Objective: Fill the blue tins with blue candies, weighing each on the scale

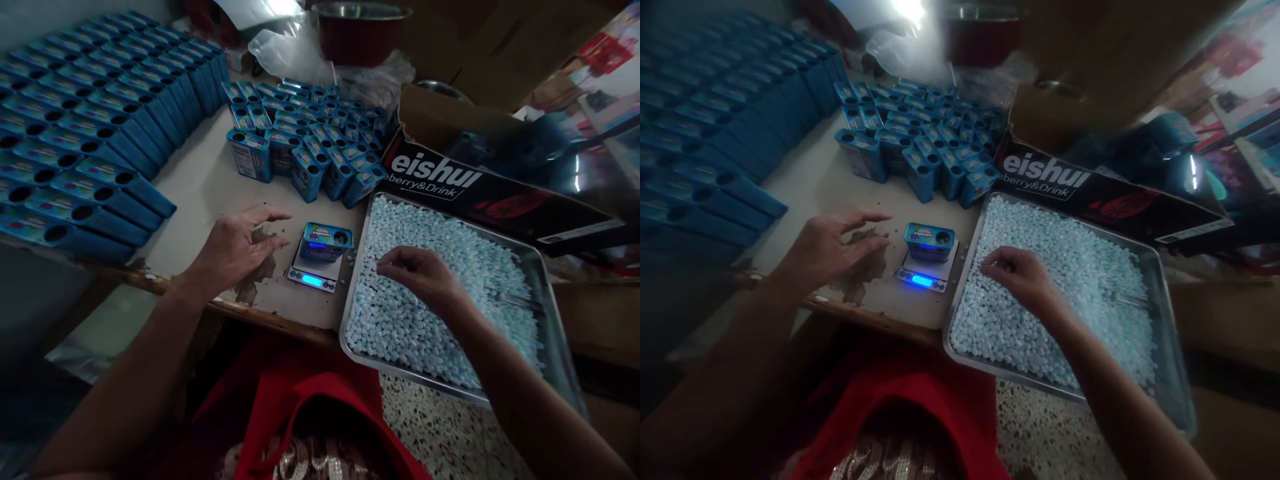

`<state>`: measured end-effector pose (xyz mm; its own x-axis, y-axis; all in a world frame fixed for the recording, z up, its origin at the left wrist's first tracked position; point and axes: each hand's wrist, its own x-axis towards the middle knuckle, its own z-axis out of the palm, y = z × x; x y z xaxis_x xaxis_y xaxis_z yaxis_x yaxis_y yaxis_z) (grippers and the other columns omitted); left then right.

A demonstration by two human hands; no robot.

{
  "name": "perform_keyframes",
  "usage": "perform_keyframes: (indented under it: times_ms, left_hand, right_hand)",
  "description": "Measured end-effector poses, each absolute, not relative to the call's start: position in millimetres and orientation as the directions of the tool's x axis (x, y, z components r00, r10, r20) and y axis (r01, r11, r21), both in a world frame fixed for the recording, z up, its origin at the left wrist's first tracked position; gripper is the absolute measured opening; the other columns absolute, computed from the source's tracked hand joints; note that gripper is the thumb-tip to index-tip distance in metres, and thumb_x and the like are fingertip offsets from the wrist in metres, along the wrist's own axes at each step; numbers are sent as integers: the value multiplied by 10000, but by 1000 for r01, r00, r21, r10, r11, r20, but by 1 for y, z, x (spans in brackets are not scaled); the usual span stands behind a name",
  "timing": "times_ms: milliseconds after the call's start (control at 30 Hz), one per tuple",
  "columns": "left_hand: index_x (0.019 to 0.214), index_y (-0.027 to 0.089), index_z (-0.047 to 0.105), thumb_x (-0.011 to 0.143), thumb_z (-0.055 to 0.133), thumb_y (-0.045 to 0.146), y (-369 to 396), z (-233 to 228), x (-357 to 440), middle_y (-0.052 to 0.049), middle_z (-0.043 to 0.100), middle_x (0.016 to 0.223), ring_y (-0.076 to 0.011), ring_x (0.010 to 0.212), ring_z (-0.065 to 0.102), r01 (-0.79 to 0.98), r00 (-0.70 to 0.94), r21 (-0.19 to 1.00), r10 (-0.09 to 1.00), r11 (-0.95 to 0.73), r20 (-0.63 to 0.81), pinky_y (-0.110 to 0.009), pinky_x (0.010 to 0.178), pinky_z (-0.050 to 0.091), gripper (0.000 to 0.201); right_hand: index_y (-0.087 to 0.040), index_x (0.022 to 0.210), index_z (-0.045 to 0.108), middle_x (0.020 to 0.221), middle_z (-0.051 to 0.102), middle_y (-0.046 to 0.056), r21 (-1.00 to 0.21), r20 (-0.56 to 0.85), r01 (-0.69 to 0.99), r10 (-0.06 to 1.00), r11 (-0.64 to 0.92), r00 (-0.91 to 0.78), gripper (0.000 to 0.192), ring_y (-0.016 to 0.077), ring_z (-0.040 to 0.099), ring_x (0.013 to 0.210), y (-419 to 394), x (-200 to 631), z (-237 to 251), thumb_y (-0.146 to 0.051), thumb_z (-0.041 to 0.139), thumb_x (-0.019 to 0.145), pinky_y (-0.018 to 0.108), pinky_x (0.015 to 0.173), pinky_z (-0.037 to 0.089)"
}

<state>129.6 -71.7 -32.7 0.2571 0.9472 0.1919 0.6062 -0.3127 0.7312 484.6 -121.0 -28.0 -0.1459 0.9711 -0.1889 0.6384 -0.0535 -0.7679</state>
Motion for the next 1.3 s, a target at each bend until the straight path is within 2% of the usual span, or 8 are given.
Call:
perform_keyframes:
  times_ms: [100, 233, 333, 567, 867, 1000, 1100, 1300]
  left_hand:
    - [1325, 243, 761, 921, 778, 359, -73, -24, 145, -59, 787, 1282, -254, 1153, 736, 586, 281, 730, 933, -353, 225, -395, 1073, 576, 422]
    - [1321, 255, 760, 930, 758, 392, -79, -19, 144, -52, 781, 1299, -263, 1192, 728, 601, 262, 726, 941, -334, 216, -384, 1047, 587, 414]
    - [1315, 278, 765, 935, 740, 431, -84, -23, 132, -41, 786, 1287, -267, 1195, 732, 629, 249, 719, 953, -295, 173, -398, 1100, 566, 410]
    - [1305, 280, 780, 920, 751, 425, -85, -31, 116, -32, 792, 1283, -267, 1202, 738, 620, 234, 744, 964, -250, 129, -362, 1084, 576, 412]
    - [1302, 258, 772, 921, 746, 385, -87, -24, 118, -38, 792, 1293, -267, 1212, 733, 614, 244, 744, 960, -263, 137, -398, 1148, 558, 403]
    - [1299, 244, 773, 912, 772, 323, -89, -20, 125, -37, 790, 1298, -264, 1220, 729, 593, 244, 756, 957, -276, 158, -384, 1157, 545, 395]
    - [1319, 225, 762, 886, 811, 293, -88, -21, 134, -54, 782, 1313, -276, 1225, 724, 567, 253, 776, 955, -275, 154, -403, 1156, 540, 442]
    - [1495, 238, 621, 758, 930, 233, -81, -35, 153, -109, 720, 1417, -300, 1332, 663, 499, 257, 820, 951, -280, 169, -457, 1165, 522, 799]
  right_hand:
    - [-230, 1044, 831, 841, 807, 35, -556, -108, 795, 928, 241, -357, 184, 165, 667, 689, -128, 443, -25, -292, 664, 1000, 285, 644, 426]
    - [-266, 1233, 799, 1013, 854, 85, -174, -292, 829, 776, 532, -559, 355, 241, 787, 847, -121, 407, -21, -128, 556, 1015, 294, 649, 423]
    - [-258, 1191, 796, 1023, 852, 96, -85, -376, 779, 705, 621, -602, 350, 262, 805, 861, -111, 400, -24, -89, 551, 1007, 292, 618, 415]
    - [-195, 1003, 789, 880, 822, 120, -97, -359, 821, 750, 562, -555, 193, 258, 771, 753, -105, 404, -24, -148, 604, 976, 301, 602, 384]
    - [-240, 901, 787, 593, 626, -45, -404, -201, 874, 906, 271, -373, 109, 137, 574, 533, -124, 464, -11, -224, 700, 837, 265, 586, 400]
    - [-252, 976, 789, 1123, 788, 104, -339, -123, 883, 916, 323, -382, 176, 291, 750, 978, -137, 499, 4, -196, 678, 852, 427, 856, 580]
    - [-245, 990, 778, 1538, 620, 147, -148, 188, 950, 951, 275, -246, 254, 444, 553, 1443, -144, 513, 9, -115, 595, 872, 680, 1155, 438]
    - [-245, 1278, 703, 1571, 557, 181, -341, 187, 908, 964, 243, -187, 391, 459, 567, 1412, -131, 494, -6, -428, 732, 934, 650, 1054, 533]
